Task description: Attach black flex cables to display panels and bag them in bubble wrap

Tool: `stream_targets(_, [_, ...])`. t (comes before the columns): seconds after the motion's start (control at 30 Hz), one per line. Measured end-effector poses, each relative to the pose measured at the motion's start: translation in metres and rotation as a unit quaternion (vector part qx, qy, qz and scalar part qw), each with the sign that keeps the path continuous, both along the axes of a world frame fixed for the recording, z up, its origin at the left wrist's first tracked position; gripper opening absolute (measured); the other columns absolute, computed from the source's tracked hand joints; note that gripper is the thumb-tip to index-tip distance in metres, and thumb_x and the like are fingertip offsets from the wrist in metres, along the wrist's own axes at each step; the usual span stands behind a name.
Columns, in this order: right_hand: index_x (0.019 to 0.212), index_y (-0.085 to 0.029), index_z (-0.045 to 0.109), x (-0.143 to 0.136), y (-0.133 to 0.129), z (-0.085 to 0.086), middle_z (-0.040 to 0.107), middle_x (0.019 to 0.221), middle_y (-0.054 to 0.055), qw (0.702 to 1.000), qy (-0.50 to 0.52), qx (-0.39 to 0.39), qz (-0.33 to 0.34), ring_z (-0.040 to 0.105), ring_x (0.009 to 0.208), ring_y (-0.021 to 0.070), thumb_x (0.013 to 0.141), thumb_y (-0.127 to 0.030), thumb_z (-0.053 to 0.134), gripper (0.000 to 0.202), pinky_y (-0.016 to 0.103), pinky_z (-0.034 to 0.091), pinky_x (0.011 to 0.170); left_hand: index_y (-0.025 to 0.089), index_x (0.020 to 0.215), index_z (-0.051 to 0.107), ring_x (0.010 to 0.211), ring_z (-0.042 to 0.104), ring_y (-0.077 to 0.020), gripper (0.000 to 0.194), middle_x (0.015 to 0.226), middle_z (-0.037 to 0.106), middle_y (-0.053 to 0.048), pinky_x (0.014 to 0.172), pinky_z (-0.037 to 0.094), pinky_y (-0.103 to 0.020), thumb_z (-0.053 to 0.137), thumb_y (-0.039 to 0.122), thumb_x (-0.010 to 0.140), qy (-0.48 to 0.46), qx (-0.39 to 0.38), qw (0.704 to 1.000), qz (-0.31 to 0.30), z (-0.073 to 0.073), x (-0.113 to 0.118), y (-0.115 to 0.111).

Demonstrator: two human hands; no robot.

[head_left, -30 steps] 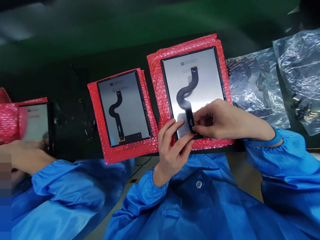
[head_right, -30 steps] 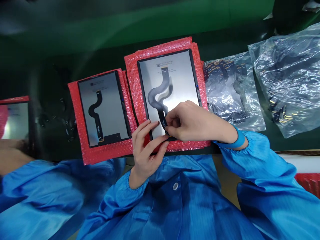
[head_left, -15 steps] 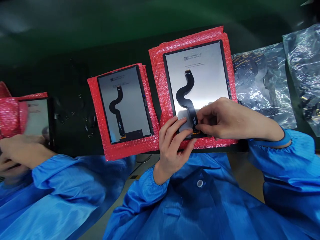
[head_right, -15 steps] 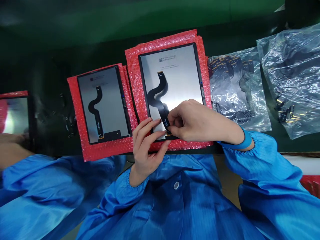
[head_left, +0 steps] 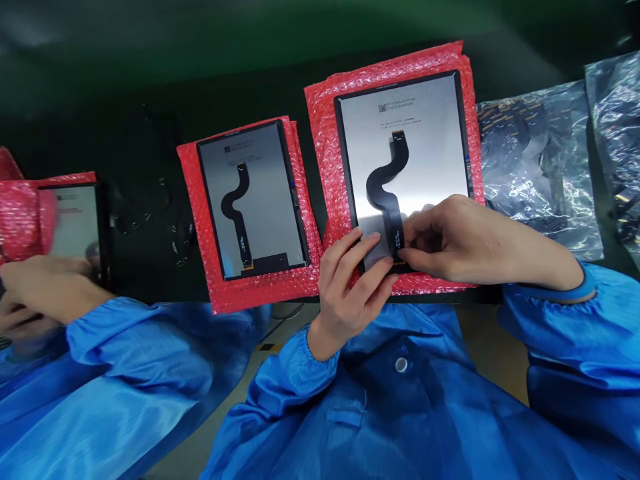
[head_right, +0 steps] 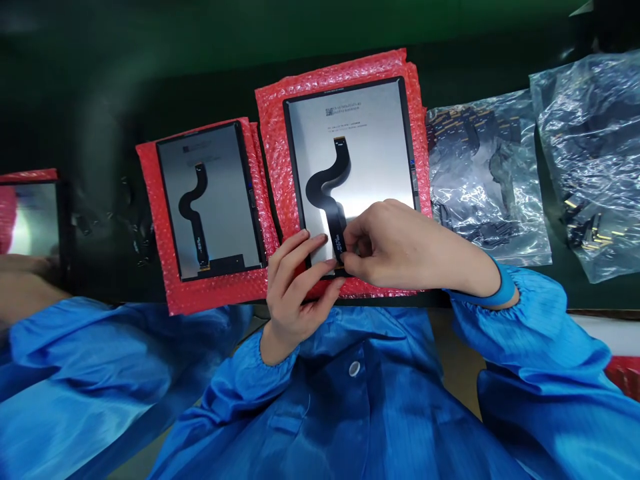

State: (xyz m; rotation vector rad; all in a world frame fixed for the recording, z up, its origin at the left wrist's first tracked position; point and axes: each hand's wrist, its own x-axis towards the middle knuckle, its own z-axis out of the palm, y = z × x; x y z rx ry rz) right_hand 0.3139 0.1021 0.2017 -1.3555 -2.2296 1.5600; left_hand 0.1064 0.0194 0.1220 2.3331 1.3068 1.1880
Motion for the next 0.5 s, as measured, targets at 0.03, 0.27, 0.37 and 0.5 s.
stream_targets(0.03, [0.063,-0.018,0.061,0.000,0.000,0.000,0.051,0.052,-0.005,1.000,-0.001,-0.002,0.000,0.038,0.049,0.0089,0.086,-0.022,0.062,0.023,0.029,0.027,0.052,0.025,0.117,0.066,0.135,0.062,-0.0307,0.026,0.133,0.071,-0.009,0.105,0.059,-0.052,0.075,0.025,0.093,0.006,0.011,1.000,-0.004,-0.001,0.000,0.000])
stream_targets(0.27, [0.067,-0.018,0.065,0.001,0.000,-0.002,0.052,0.052,-0.005,1.000,0.002,-0.010,0.006,0.039,0.048,0.0093,0.087,-0.020,0.062,0.021,0.029,0.027,0.052,0.029,0.118,0.072,0.136,0.062,-0.0319,0.028,0.132,0.072,-0.008,0.100,0.062,-0.050,0.075,0.018,0.092,0.037,0.066,0.997,-0.021,-0.006,-0.006,0.002])
stream_targets(0.37, [0.068,-0.018,0.066,0.002,0.000,-0.003,0.054,0.052,-0.004,1.000,0.000,-0.003,0.008,0.040,0.049,0.0099,0.087,-0.020,0.061,0.020,0.030,0.027,0.052,0.033,0.124,0.071,0.137,0.062,-0.0299,0.038,0.134,0.072,-0.005,0.100,0.062,-0.047,0.078,0.016,0.090,0.059,0.070,0.995,-0.036,-0.006,-0.012,0.005])
stream_targets(0.5, [0.070,-0.018,0.067,0.002,-0.001,-0.005,0.055,0.053,-0.004,1.000,0.006,0.009,0.011,0.040,0.050,0.0102,0.088,-0.020,0.060,0.019,0.030,0.027,0.053,0.026,0.126,0.071,0.139,0.060,-0.0319,0.039,0.133,0.073,-0.011,0.102,0.062,-0.046,0.078,0.013,0.090,0.104,0.083,0.989,-0.069,-0.002,-0.020,0.008])
